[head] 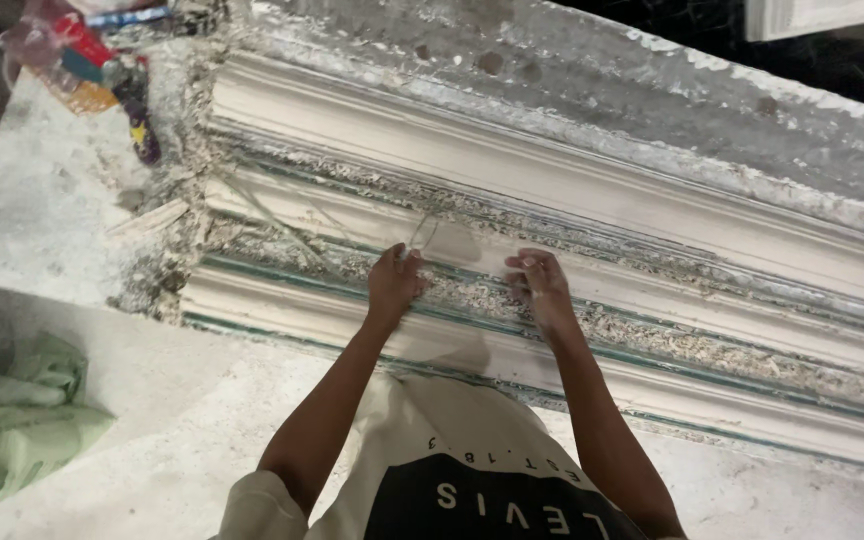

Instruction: The person repairs decorative plaster moldings laid on a workbench. They pinch small pieces of soft plaster and press them into dents and grooves along the molding profiles, then use a small scraper to scrape and smooth the filled surface along the lengths of the moldings.

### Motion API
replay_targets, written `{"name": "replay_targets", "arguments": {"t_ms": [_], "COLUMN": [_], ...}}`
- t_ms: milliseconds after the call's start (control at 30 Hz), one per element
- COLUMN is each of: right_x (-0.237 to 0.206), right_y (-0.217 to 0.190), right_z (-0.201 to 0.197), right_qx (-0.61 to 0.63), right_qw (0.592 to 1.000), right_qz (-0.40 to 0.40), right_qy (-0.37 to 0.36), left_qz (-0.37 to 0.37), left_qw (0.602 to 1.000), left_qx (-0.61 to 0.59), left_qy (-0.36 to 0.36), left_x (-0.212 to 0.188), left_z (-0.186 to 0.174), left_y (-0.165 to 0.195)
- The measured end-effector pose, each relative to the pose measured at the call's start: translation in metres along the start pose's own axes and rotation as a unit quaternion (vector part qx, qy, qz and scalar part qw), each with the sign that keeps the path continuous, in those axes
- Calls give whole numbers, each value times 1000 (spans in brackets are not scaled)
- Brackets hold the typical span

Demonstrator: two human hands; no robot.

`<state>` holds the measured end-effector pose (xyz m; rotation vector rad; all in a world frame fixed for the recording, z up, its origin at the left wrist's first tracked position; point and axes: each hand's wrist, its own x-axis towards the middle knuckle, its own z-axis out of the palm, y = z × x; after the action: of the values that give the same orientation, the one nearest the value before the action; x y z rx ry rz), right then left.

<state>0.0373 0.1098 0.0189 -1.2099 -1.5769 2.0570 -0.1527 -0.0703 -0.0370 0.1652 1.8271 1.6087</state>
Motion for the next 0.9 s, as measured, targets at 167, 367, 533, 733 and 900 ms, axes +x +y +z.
{"name": "replay_targets", "arguments": {"t_ms": [167,367,533,733,900], "right_x": [-6,-11,-15,-20,-33], "right_y": [28,38,32,29,10], "right_z": [-16,-1,19,35,56], "right_qx": [42,53,15,33,0], "right_qw": [998,996,997,992,977], "right_qz": [-35,-38,-41,-39,107], "right_qy": [-16,-61,-64,-111,-184], "left_qz": [223,262,339,372,501], "left_qw": [925,737,722,738,751], "left_qx": [296,613,597,563,420], "left_qy": [79,115,88,8,-93], "left_x": [-4,20,20,35,-17], "left_z": [-49,-111,-123,-124,-55], "left_y": [19,40,35,45,61]}}
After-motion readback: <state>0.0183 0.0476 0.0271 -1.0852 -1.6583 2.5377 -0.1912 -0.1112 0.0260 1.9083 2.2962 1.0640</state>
